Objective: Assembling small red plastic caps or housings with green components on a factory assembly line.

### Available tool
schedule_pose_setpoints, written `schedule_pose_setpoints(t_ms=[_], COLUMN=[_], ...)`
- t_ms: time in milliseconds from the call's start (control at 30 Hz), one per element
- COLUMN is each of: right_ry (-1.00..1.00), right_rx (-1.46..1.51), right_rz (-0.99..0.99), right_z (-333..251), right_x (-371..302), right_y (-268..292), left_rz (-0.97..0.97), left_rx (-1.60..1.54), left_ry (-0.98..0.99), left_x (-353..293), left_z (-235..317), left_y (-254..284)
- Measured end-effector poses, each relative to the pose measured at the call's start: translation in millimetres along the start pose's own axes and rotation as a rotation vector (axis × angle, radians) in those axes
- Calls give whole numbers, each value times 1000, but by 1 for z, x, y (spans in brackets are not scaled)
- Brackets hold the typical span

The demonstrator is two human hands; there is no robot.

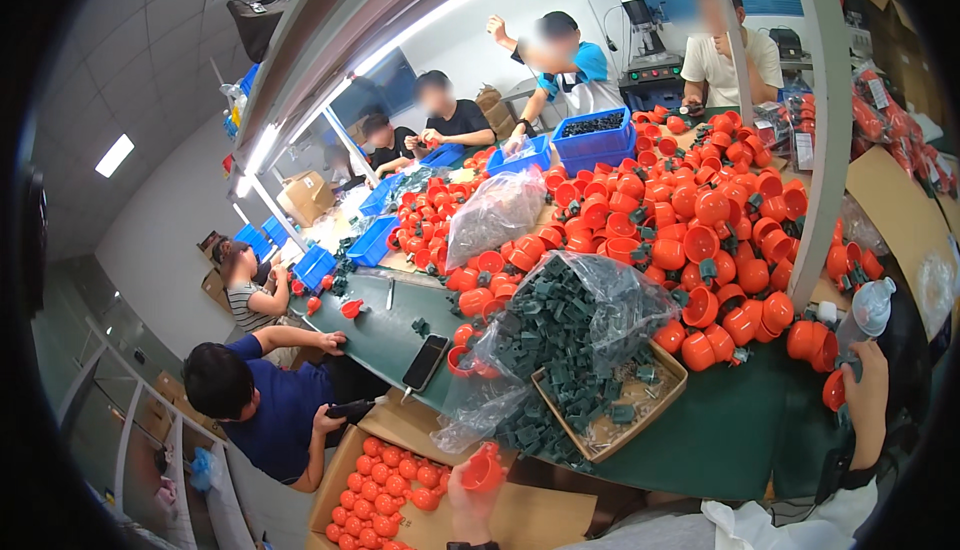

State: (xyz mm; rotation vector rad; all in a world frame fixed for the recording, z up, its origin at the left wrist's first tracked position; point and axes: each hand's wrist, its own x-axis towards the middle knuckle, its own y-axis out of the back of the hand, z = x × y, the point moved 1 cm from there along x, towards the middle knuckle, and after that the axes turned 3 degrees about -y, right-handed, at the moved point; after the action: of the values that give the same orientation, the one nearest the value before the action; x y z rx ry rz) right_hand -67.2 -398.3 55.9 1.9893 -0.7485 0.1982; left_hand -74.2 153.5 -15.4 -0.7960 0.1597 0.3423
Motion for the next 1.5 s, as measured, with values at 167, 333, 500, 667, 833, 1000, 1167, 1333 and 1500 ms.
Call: schedule_pose_setpoints(t_ms=[167, 333, 500, 667, 833, 1000, 1167, 1333, 1500], right_ry=[-21, 3, 19, 129, 121, 191, 151, 268, 377], right_rx=[-49, -49, -14, 5, 12, 7, -11, 29, 171], right_rz=[-21, -9, -13, -9, -71, -92, -140, -127, -225], right_z=[5, 2, -11, -23, -45, -50, -44, -77, -125], right_x=[0, -2, -3, -8, -8, -6, -1, 5, 16], right_y=[-5, -7, -15, -24, -23, -31, -23, -21, -45], left_rz=[-9, -14, -9, 10, -27, -41, -46, -162, -185], left_rx=[2, 24, 32, 29, -11, 41, 25, 7, 23], left_ry=[-2, 8, 20, 21, 68, 125, 109, 98, 95], left_x=[0, 3, 0, 0, 8, -1, -3, -2, -8], left_z=[0, -1, -2, -11, -16, -16, -18, -23, -31], left_y=[3, 2, 1, 11, 10, 3, -8, -4, -23])
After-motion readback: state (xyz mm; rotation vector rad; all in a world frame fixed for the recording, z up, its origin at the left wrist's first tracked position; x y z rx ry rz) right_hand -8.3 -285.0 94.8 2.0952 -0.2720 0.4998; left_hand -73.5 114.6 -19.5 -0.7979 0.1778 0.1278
